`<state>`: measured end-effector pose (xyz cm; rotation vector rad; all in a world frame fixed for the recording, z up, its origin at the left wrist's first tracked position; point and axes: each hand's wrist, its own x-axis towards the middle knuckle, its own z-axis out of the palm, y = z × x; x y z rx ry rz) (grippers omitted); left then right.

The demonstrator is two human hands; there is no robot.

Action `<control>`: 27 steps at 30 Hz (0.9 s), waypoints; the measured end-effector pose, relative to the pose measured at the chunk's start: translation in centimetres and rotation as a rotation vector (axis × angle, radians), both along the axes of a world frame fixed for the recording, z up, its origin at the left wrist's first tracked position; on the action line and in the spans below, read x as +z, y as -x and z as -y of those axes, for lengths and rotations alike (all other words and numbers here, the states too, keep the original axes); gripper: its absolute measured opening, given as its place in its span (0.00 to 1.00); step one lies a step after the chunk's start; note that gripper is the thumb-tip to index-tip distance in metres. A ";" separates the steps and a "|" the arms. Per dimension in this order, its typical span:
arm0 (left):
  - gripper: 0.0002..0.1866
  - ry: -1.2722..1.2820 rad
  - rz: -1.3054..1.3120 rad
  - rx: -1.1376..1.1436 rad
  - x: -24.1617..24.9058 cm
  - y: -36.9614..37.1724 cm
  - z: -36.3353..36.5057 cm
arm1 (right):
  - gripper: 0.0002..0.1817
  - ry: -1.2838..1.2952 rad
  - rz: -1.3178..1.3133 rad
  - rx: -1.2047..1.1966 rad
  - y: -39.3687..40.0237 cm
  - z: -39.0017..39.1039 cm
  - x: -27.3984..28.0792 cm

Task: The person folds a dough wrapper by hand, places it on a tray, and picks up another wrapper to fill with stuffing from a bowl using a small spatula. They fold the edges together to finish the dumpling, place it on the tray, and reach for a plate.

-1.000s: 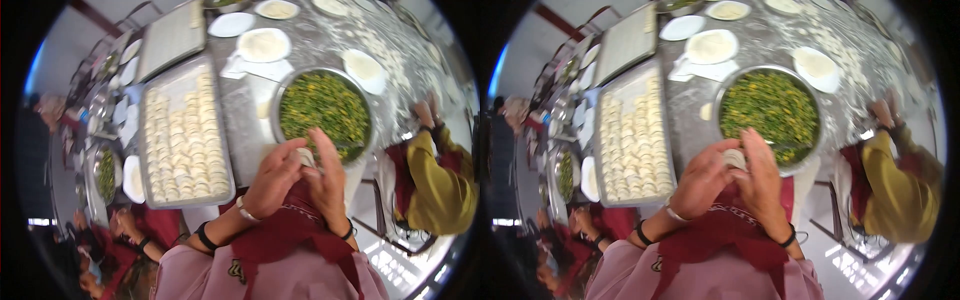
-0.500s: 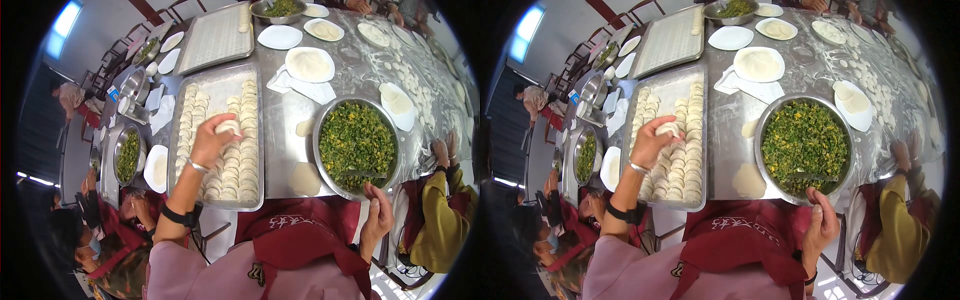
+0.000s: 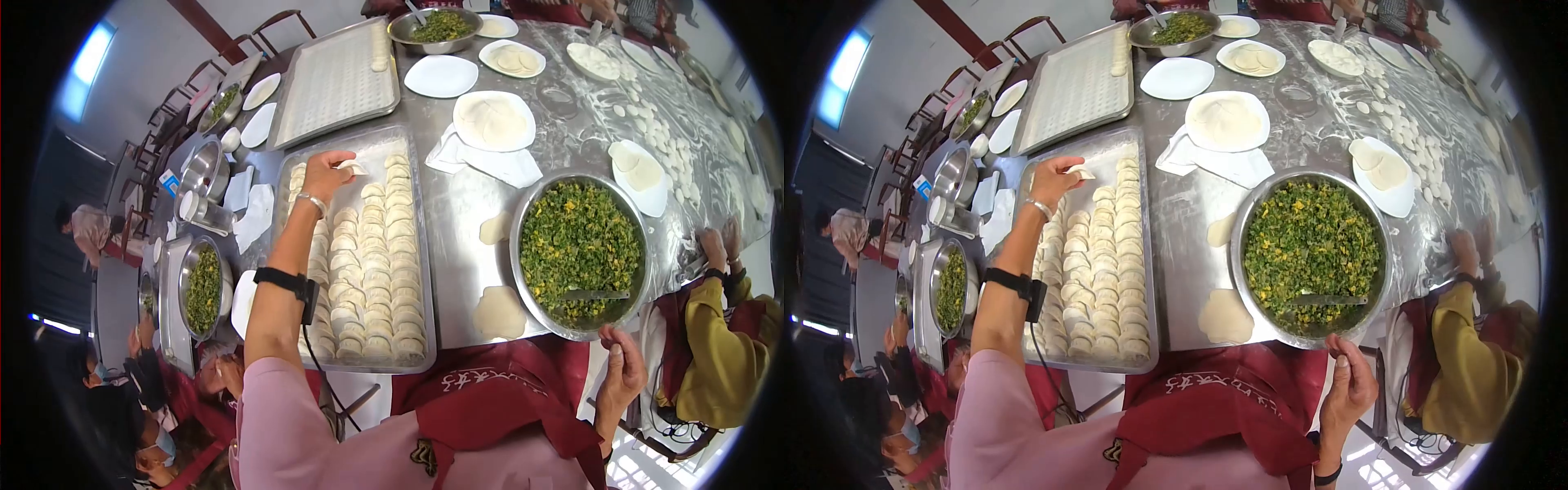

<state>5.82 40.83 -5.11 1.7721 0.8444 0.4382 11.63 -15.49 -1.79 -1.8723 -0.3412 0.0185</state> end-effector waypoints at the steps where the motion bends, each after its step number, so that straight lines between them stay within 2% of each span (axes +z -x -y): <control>1: 0.18 -0.006 0.006 -0.003 -0.9 -0.7 -0.5 | 0.12 0.001 -0.009 -0.005 0.1 -0.1 -0.1; 5: 0.16 -0.036 0.017 0.091 -4.0 -3.7 -2.1 | 0.11 0.010 -0.025 -0.021 0.3 -0.6 -0.2; 8: 0.15 -0.087 -0.005 0.157 -4.0 -5.9 -1.7 | 0.11 0.014 -0.040 -0.038 0.4 -0.6 -0.5; 11: 0.17 -0.092 0.023 0.157 -4.1 -7.7 -1.5 | 0.11 0.048 -0.064 -0.054 0.5 -0.8 -0.2; 14: 0.17 -0.099 0.056 0.123 -6.4 -9.6 -2.5 | 0.11 0.080 -0.070 -0.075 0.4 -0.9 -0.2; 23: 0.13 -0.294 -0.106 0.129 -9.6 -11.8 -2.7 | 0.11 0.136 -0.088 -0.109 0.0 -1.2 -0.1; 27: 0.14 -0.437 -0.119 0.085 -9.0 -11.4 -2.1 | 0.11 0.174 -0.097 -0.106 0.1 -1.7 0.1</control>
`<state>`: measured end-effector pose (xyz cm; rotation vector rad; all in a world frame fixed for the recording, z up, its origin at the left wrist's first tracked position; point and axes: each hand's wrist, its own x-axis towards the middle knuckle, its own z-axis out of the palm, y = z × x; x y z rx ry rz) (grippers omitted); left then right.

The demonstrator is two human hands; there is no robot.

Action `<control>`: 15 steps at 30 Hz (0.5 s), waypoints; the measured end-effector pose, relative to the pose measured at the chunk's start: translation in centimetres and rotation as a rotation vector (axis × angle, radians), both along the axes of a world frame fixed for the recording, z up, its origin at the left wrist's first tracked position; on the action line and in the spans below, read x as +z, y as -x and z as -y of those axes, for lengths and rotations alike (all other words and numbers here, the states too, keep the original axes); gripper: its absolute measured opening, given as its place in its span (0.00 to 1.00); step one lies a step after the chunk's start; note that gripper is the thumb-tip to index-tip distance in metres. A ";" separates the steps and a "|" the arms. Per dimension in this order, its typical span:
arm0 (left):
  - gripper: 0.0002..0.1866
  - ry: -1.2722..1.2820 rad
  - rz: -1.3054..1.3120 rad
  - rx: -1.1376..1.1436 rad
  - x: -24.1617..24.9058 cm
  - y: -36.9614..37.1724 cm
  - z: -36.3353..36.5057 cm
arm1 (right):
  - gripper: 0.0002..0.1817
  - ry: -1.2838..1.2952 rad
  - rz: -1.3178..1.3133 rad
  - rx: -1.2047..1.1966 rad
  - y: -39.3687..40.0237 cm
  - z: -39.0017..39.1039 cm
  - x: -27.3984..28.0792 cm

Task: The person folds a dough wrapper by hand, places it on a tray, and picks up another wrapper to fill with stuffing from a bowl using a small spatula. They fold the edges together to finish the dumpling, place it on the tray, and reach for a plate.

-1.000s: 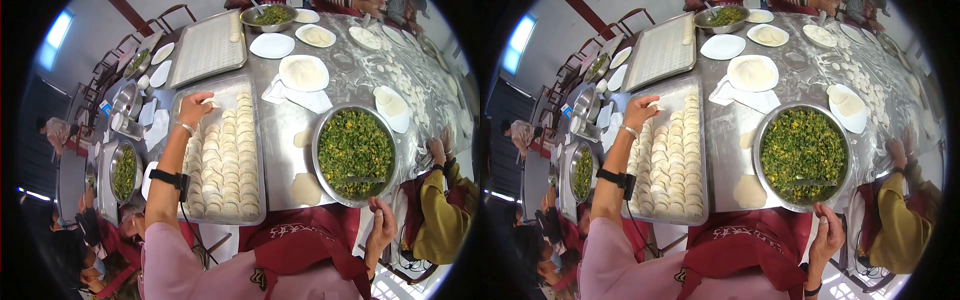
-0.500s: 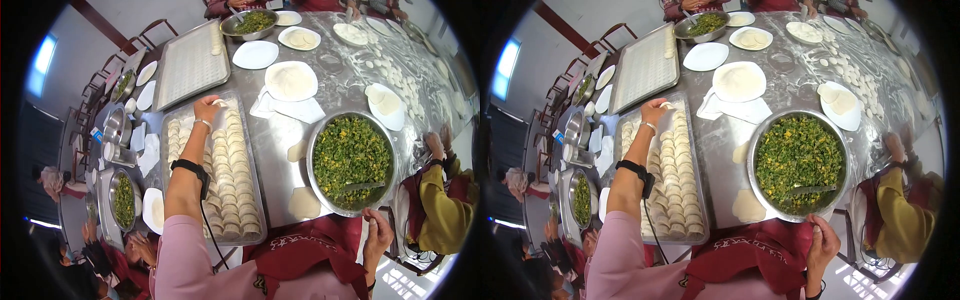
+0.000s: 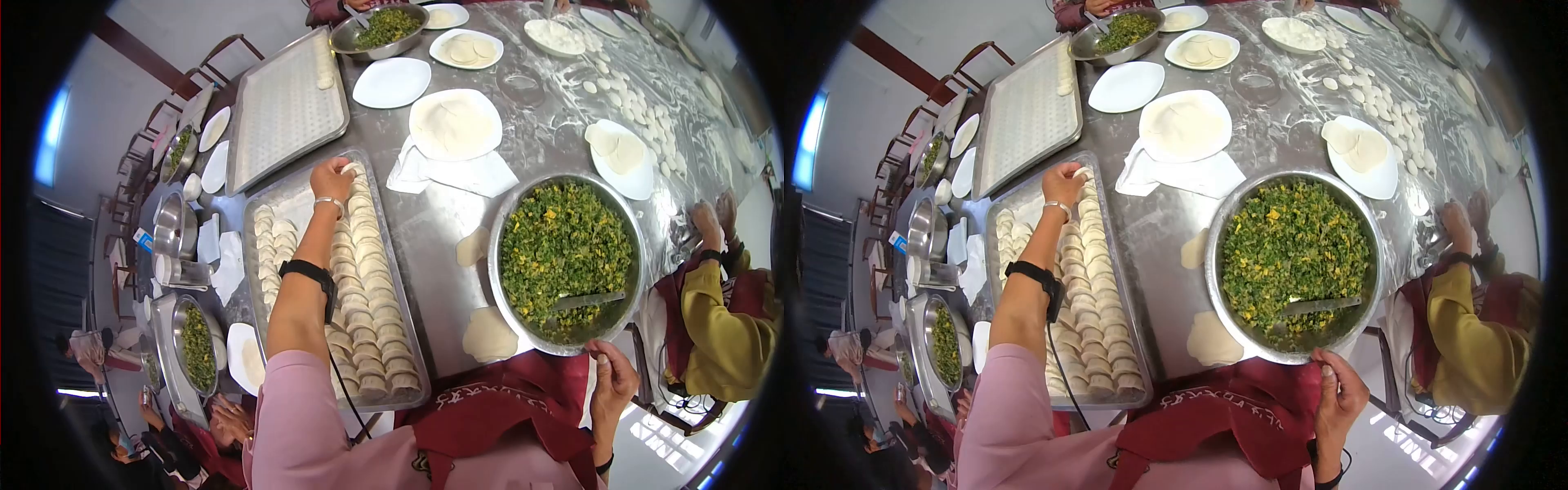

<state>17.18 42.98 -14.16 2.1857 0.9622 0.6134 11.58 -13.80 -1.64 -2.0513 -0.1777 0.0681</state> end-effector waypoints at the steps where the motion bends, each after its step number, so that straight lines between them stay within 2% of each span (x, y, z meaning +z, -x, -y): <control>1: 0.14 -0.060 -0.015 -0.017 0.0 0.2 -0.2 | 0.10 0.019 -0.005 0.007 0.0 -0.1 0.1; 5: 0.13 -0.218 -0.087 0.003 0.6 0.7 0.1 | 0.09 0.056 0.004 0.033 -0.1 -0.2 0.0; 15: 0.10 -0.172 0.029 -0.042 -1.3 0.8 -2.3 | 0.09 0.138 0.059 0.019 -0.1 0.1 0.0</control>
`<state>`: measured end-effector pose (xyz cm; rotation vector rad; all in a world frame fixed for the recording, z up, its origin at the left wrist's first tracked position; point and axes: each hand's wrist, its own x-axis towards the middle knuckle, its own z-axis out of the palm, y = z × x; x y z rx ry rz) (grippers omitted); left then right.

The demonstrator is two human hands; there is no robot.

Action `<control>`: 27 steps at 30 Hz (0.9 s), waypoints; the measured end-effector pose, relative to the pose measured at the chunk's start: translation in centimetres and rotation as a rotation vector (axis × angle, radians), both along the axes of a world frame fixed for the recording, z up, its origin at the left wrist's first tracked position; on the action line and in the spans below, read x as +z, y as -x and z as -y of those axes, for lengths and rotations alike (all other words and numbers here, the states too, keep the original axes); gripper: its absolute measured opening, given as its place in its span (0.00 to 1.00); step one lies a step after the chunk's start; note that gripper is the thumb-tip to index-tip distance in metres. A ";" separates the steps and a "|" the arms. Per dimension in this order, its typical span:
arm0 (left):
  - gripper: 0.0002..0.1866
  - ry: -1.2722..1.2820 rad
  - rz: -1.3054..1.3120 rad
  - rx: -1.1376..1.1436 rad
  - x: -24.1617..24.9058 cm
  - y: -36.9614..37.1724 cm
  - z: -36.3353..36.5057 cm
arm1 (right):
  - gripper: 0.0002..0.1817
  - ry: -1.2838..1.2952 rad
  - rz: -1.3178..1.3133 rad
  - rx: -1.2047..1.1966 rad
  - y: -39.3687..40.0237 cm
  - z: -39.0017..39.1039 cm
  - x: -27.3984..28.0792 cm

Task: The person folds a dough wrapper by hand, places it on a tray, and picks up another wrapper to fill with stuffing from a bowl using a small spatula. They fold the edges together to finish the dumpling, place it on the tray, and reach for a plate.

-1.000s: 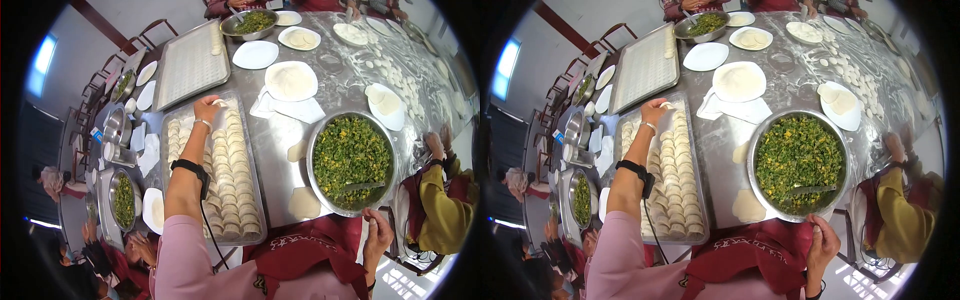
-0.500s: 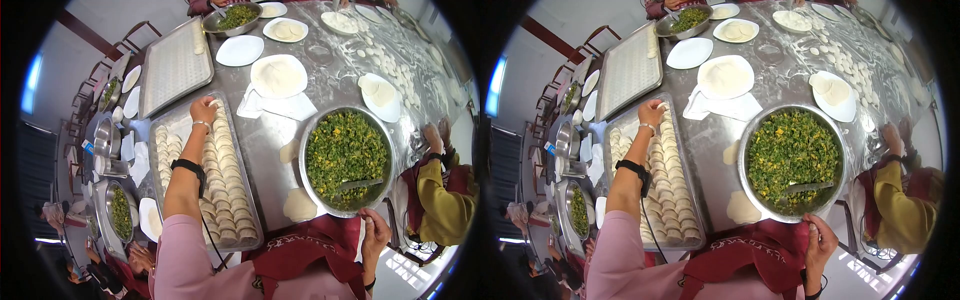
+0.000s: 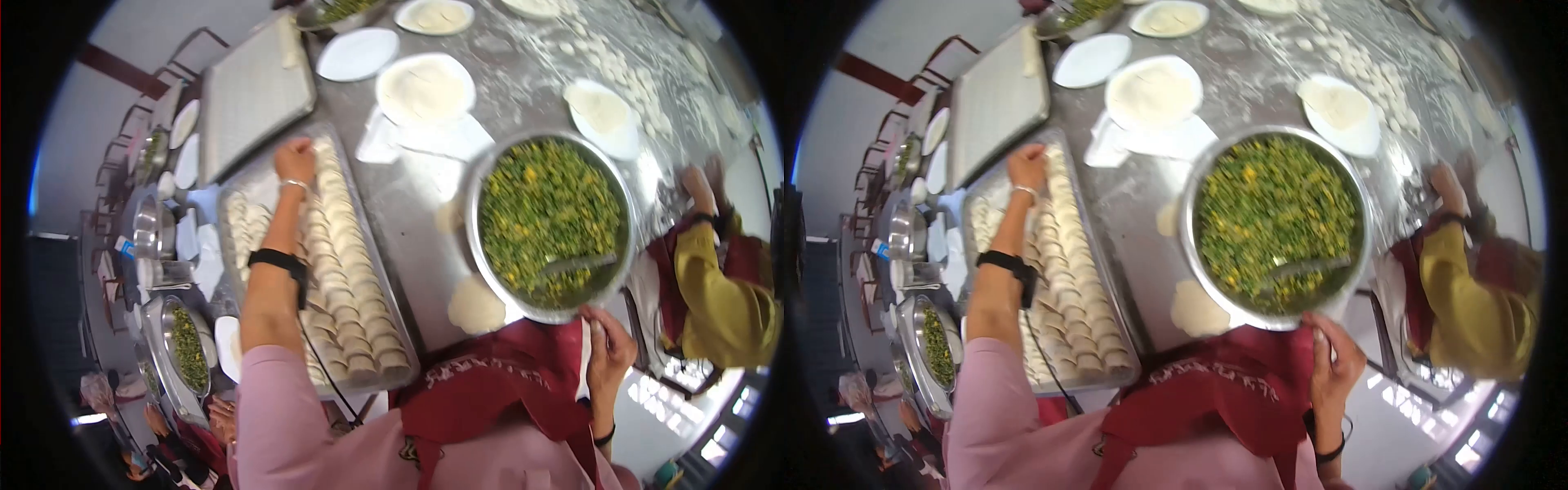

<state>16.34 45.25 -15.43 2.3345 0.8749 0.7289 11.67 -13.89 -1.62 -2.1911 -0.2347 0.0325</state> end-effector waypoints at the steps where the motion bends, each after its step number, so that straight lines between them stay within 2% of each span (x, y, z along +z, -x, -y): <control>1: 0.10 -0.014 -0.037 0.029 0.3 0.4 -0.1 | 0.10 0.013 0.006 -0.023 -0.1 0.3 -0.1; 3: 0.11 -0.052 -0.028 -0.026 1.0 1.1 -1.4 | 0.10 0.006 0.030 -0.055 -0.4 0.1 0.5; 6: 0.13 0.296 0.016 -0.187 5.3 3.7 -0.4 | 0.09 -0.102 0.131 -0.061 -1.1 0.9 -0.8; 9: 0.12 0.467 0.066 -0.191 11.9 6.8 6.1 | 0.09 -0.120 0.170 -0.077 -1.6 1.0 -1.2; 12: 0.13 0.520 0.022 -0.233 17.1 10.6 13.4 | 0.09 -0.137 0.187 -0.038 -2.2 1.0 -1.6; 15: 0.11 0.523 -0.101 -0.281 20.6 14.0 21.9 | 0.09 -0.304 0.119 0.022 -2.0 0.6 -1.0; 16: 0.11 0.587 -0.067 -0.331 20.8 14.9 24.8 | 0.10 -0.343 0.098 0.090 -1.8 0.5 -0.6; 18: 0.11 0.792 -0.025 -0.399 19.8 16.7 30.1 | 0.10 -0.421 0.058 0.227 -0.9 0.3 0.5; 20: 0.13 0.980 -0.135 -0.461 17.9 17.9 34.3 | 0.10 -0.443 -0.108 0.496 -0.4 -0.2 1.3; 21: 0.12 1.075 -0.187 -0.463 16.5 18.2 36.0 | 0.14 -0.357 -0.164 0.682 -0.4 -0.7 1.5; 23: 0.11 1.320 -0.247 -0.420 13.1 18.5 38.1 | 0.19 -0.252 -0.094 0.763 0.1 -2.2 -0.7; 27: 0.16 1.658 -0.140 -0.152 6.5 19.9 40.1 | 0.30 -0.013 0.148 0.834 0.3 -5.0 -8.2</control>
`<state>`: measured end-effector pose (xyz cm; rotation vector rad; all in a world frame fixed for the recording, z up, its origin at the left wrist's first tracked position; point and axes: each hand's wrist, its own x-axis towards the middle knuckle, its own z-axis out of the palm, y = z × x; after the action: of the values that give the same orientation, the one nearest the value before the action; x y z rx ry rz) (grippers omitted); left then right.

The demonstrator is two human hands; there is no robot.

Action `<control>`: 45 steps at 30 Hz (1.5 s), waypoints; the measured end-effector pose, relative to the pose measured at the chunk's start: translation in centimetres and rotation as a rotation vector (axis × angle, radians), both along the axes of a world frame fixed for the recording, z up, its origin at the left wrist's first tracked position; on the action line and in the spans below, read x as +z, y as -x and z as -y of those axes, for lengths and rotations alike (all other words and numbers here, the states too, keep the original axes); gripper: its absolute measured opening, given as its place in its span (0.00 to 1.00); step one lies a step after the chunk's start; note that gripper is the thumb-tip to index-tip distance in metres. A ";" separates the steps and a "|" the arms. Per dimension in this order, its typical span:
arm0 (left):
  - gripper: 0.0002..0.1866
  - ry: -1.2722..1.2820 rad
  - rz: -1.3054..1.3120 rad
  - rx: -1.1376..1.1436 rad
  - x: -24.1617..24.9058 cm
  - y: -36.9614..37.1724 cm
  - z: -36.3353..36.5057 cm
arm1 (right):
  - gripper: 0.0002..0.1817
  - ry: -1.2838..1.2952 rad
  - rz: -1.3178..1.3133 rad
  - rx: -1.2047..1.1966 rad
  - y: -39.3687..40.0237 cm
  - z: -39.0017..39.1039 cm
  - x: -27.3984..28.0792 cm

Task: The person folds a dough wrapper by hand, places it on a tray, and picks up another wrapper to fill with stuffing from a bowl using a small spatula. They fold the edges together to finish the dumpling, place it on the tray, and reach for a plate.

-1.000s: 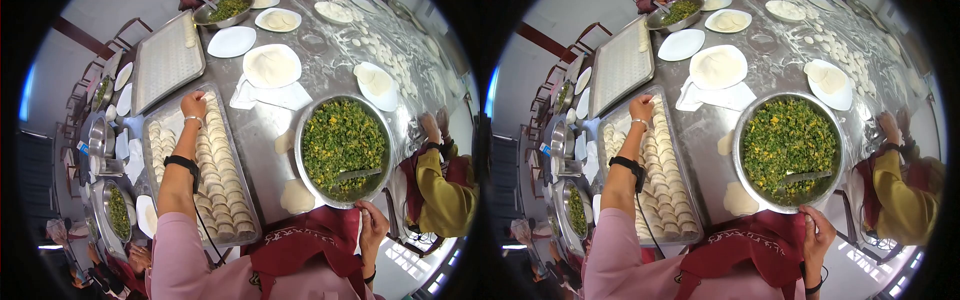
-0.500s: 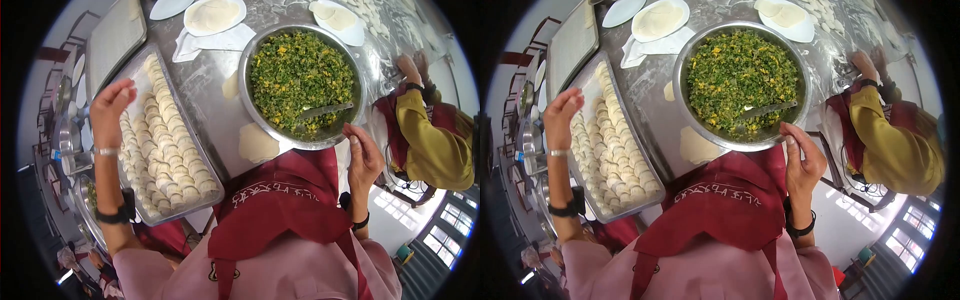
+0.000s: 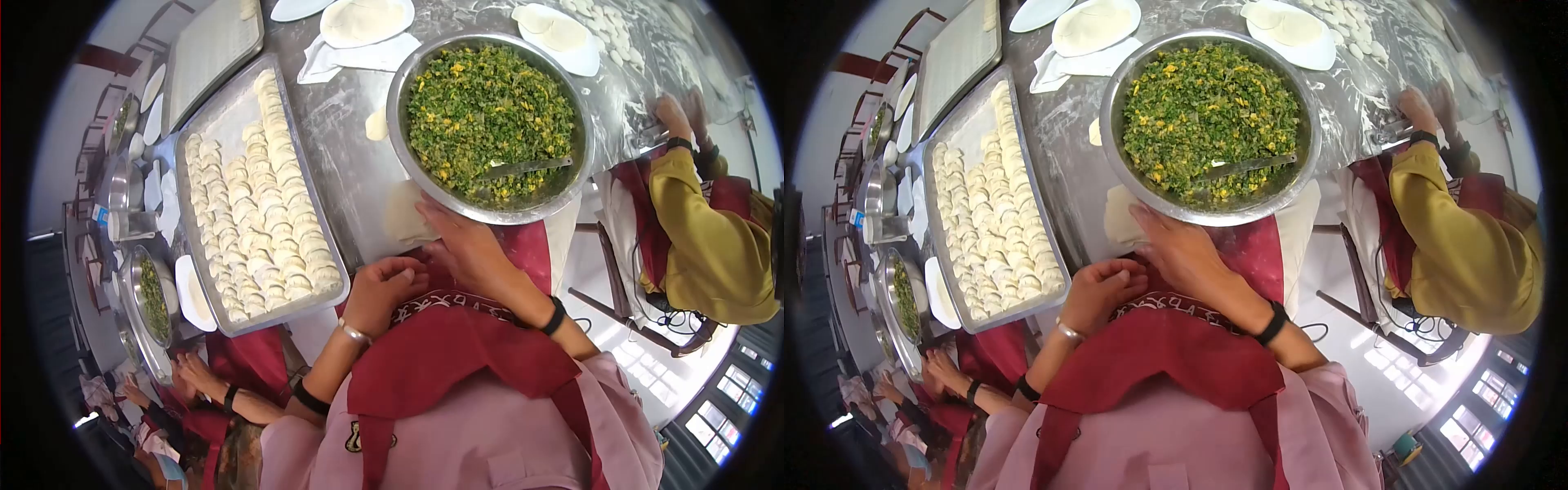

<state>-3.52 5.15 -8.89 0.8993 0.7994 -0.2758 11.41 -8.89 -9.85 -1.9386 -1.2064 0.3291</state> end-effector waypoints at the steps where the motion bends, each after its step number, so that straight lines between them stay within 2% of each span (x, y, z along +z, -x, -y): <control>1: 0.17 0.037 -0.019 0.068 -0.8 0.0 0.2 | 0.31 0.073 0.017 -0.010 0.1 -0.7 -0.8; 4: 0.18 0.093 -0.007 0.191 -2.2 0.1 0.6 | 0.34 0.248 0.088 -0.049 0.1 -3.0 -2.7; 7: 0.17 0.174 0.074 0.309 -3.0 0.1 0.9 | 0.31 0.112 0.221 -0.121 0.2 -4.5 -4.2; 10: 0.16 0.245 0.164 0.415 -3.8 0.1 1.4 | 0.27 0.126 0.342 -0.129 0.7 -4.6 -4.2; 13: 0.13 0.333 0.198 0.435 -4.9 0.6 1.1 | 0.24 0.197 0.108 -0.141 1.2 -3.9 -2.7; 17: 0.13 0.388 0.196 0.476 -5.3 0.9 1.0 | 0.22 0.068 -0.118 -0.087 1.5 -2.6 -1.2; 20: 0.10 0.247 0.137 0.465 -3.5 0.7 1.2 | 0.19 -0.004 -0.164 -0.090 1.5 -1.9 -1.3; 25: 0.11 -0.205 0.153 0.260 -1.9 0.1 1.5 | 0.19 -0.144 -0.172 -0.056 1.3 -1.2 -0.8; 28: 0.11 -0.479 0.155 0.113 -1.4 -0.1 1.5 | 0.20 -0.051 -0.730 -0.055 1.6 -0.8 0.8; 31: 0.11 -0.672 0.220 -0.002 0.5 -0.7 1.2 | 0.20 0.019 -0.994 -0.009 1.2 -0.8 2.7; 32: 0.11 -0.720 0.247 -0.036 1.0 -0.9 1.2 | 0.19 -0.014 -0.977 0.008 1.2 -0.8 2.1; 34: 0.11 -0.739 0.279 -0.056 0.1 -0.5 0.8 | 0.19 -0.081 -0.942 0.044 1.3 -0.6 0.1; 37: 0.11 -0.736 0.285 -0.116 0.4 -0.1 0.2 | 0.16 -0.065 -1.097 0.029 1.1 -0.5 -1.6; 40: 0.12 -0.690 0.273 -0.126 2.1 -0.1 -0.2 | 0.14 -0.070 -1.402 -0.141 1.4 -0.2 -1.8; 43: 0.13 -0.575 0.277 -0.046 2.7 0.6 -0.8 | 0.13 -0.235 -1.714 -0.281 1.2 -0.4 -1.5; 45: 0.13 -0.496 0.290 0.037 2.8 1.5 -1.4 | 0.13 -0.322 -1.810 -0.363 1.1 -0.7 -2.0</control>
<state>-5.00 6.52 -6.08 1.3527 0.6204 0.0938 10.28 -8.19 -11.88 -0.8169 0.2942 1.1976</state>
